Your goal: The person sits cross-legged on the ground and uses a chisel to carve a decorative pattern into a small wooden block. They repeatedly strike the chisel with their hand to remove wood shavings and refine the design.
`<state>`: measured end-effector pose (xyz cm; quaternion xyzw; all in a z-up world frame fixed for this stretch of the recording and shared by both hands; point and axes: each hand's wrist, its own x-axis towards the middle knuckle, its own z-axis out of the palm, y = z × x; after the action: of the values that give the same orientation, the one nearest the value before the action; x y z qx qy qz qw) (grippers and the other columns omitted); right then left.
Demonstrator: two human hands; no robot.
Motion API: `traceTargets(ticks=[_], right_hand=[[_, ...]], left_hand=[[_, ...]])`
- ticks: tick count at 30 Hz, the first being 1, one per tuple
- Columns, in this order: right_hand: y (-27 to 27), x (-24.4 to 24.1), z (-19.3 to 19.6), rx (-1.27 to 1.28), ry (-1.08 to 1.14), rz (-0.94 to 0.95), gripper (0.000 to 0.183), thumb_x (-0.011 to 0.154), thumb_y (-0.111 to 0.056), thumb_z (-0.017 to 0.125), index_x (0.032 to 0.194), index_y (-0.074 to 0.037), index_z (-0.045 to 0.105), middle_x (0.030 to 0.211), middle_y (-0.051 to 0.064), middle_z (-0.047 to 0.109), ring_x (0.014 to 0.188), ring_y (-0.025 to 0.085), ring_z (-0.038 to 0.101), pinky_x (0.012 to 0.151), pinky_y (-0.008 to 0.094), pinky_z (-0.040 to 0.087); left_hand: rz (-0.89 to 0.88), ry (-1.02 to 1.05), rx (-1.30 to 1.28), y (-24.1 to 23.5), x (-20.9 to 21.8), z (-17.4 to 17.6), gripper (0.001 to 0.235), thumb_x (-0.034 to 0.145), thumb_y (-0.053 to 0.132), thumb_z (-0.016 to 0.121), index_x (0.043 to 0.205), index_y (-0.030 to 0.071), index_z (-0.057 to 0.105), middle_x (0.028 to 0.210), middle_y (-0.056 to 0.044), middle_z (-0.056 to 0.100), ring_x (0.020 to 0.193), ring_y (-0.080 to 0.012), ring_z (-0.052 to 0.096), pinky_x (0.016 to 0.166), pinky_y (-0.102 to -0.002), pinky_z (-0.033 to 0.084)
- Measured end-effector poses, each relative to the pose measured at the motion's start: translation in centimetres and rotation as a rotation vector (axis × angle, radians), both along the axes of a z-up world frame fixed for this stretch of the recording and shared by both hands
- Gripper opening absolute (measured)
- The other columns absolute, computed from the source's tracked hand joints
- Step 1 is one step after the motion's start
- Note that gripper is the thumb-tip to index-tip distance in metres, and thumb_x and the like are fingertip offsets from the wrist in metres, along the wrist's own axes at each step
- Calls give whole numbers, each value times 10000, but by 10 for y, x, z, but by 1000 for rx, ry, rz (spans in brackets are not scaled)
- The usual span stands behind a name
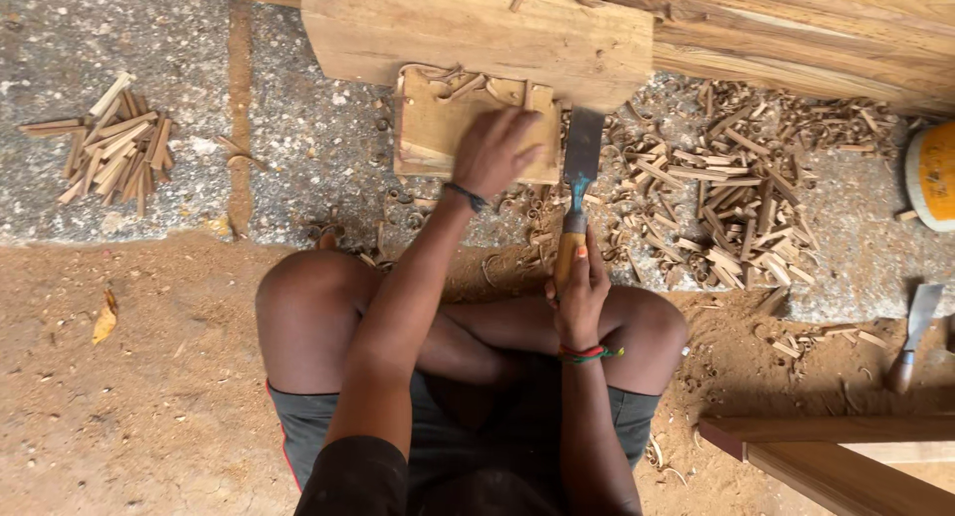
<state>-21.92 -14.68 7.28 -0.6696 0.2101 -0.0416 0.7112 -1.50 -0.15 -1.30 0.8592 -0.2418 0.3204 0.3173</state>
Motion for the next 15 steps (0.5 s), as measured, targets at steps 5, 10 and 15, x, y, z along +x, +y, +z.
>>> traceTargets(ticks=[5,10,15], right_hand=[[-14,-27,-3,-6,78,-12,572,1058,-311,446,1578,-87,364,728,80,598,440,109,474,371,246,344],[-16,-23,-3,-31,55,16,572,1069,-320,441,1583,-77,379,741,77,595,452,99,460,386,245,353],[-13,-20,-7,13,64,38,568,1078,-318,454,1583,-63,401,774,72,599,493,90,477,400,242,364]], left_hand=[[109,216,185,5,5,5,512,903,458,772,1284,137,655,1180,-84,611,1089,-266,547,966,-459,443],[148,185,225,1,3,0,452,909,479,751,1248,186,690,1157,-50,611,1081,-261,530,976,-463,427],[159,239,212,-3,0,9,380,930,457,739,1234,231,716,1160,7,625,1095,-253,529,985,-474,401]])
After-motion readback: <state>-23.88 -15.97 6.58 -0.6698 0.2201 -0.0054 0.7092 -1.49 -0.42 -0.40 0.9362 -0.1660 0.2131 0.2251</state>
